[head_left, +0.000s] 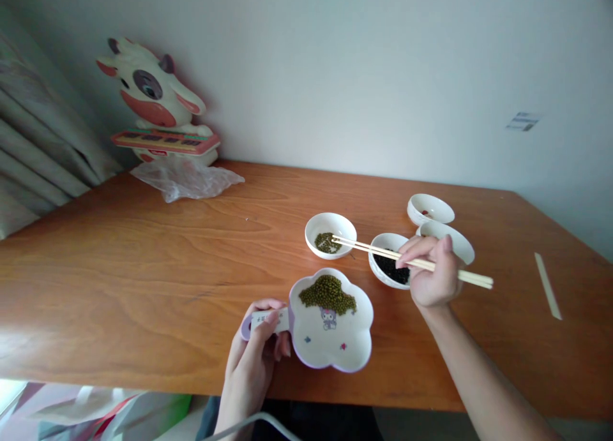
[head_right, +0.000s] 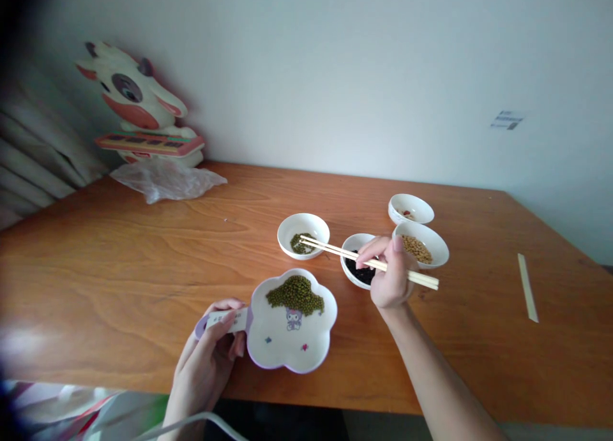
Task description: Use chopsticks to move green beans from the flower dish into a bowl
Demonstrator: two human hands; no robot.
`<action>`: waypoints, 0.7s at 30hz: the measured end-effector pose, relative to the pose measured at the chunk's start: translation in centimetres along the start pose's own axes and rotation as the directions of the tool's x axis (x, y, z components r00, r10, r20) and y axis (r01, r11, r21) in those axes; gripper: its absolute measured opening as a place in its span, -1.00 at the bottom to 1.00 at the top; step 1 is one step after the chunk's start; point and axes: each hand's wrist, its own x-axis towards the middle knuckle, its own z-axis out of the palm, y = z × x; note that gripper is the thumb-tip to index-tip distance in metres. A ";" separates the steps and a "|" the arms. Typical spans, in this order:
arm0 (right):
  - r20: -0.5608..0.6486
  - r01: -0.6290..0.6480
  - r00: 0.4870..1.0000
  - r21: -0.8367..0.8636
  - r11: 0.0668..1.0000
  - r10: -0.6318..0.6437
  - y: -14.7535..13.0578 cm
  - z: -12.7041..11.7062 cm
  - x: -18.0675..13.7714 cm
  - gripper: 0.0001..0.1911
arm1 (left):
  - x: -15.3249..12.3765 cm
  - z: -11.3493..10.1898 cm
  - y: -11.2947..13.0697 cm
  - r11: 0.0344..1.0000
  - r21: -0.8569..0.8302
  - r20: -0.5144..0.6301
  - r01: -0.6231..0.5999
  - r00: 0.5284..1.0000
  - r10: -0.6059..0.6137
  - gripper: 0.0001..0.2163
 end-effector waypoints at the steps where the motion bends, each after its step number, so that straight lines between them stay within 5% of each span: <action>1: 0.030 0.006 1.000 -0.009 1.000 -0.006 0.3 0.0 0.3 -0.34 | 0.2 0.1 0.1 1.000 0.005 0.001 -0.001 1.000 0.001 -0.67; 10: 0.050 0.058 0.997 -0.043 0.997 -0.056 0.8 -0.9 -0.5 -0.36 | -0.6 0.4 -0.1 0.997 0.073 -0.018 0.008 1.000 -0.007 -0.65; 21: 0.056 -0.051 0.997 -0.112 0.992 0.057 0.9 -1.7 -0.4 -0.32 | -1.1 -0.4 -0.8 0.994 0.106 -0.031 -0.001 1.000 0.004 -0.65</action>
